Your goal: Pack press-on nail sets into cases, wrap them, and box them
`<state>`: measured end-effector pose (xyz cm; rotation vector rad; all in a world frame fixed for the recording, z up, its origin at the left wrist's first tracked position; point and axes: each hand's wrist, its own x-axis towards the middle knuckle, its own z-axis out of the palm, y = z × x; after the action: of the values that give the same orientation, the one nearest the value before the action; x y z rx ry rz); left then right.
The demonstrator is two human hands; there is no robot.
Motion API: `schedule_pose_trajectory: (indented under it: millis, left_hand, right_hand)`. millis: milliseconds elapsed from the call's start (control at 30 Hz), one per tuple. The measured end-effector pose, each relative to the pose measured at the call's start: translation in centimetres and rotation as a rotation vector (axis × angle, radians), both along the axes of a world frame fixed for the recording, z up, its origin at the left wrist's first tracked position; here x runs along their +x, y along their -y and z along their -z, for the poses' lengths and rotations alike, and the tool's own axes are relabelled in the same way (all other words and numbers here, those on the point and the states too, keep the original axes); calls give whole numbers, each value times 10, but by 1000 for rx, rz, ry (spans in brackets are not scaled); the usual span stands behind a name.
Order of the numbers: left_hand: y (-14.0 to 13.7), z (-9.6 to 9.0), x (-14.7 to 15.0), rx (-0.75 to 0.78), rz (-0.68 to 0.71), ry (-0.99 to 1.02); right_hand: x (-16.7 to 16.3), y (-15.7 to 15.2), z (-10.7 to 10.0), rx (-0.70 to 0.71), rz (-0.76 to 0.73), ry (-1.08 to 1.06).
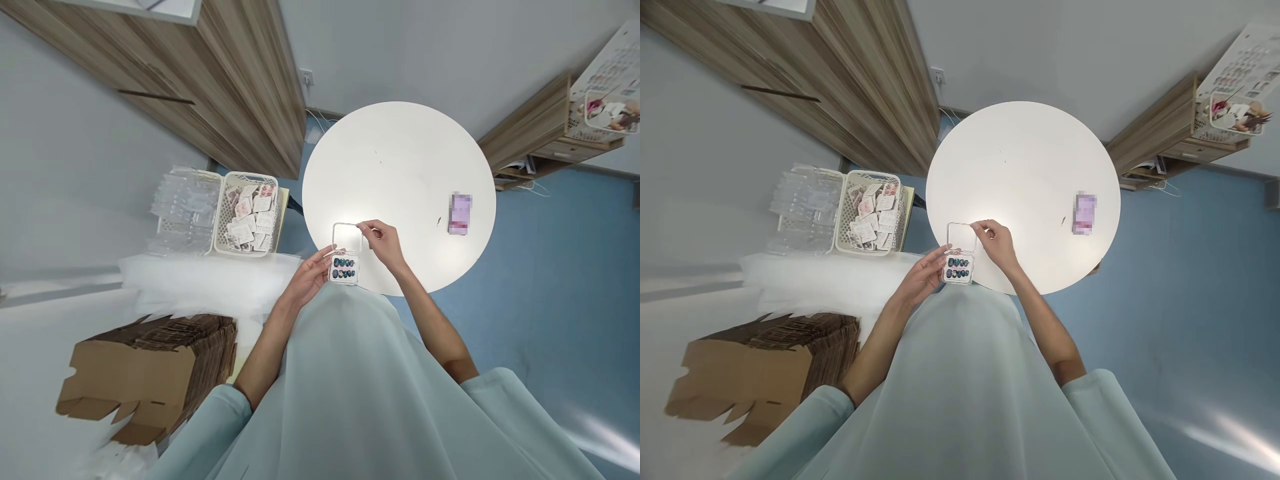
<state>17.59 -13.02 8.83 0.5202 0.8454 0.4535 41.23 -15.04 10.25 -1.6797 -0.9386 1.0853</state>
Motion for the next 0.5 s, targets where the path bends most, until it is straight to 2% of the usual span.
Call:
schedule_pose_trajectory:
  millis: [133, 233, 333, 500]
  left_hand:
    - [-3, 0, 5, 1, -7, 0]
    - [-7, -1, 10, 0, -11, 0]
    - [-9, -3, 15, 5, -11, 22]
    - [-10, -5, 21, 48, 4, 24]
  right_hand:
    - [6, 17, -22, 70, -61, 15]
    - [11, 34, -31, 76, -137, 5]
    - [12, 52, -30, 25, -174, -48]
    - [6, 72, -21, -152, -144, -95]
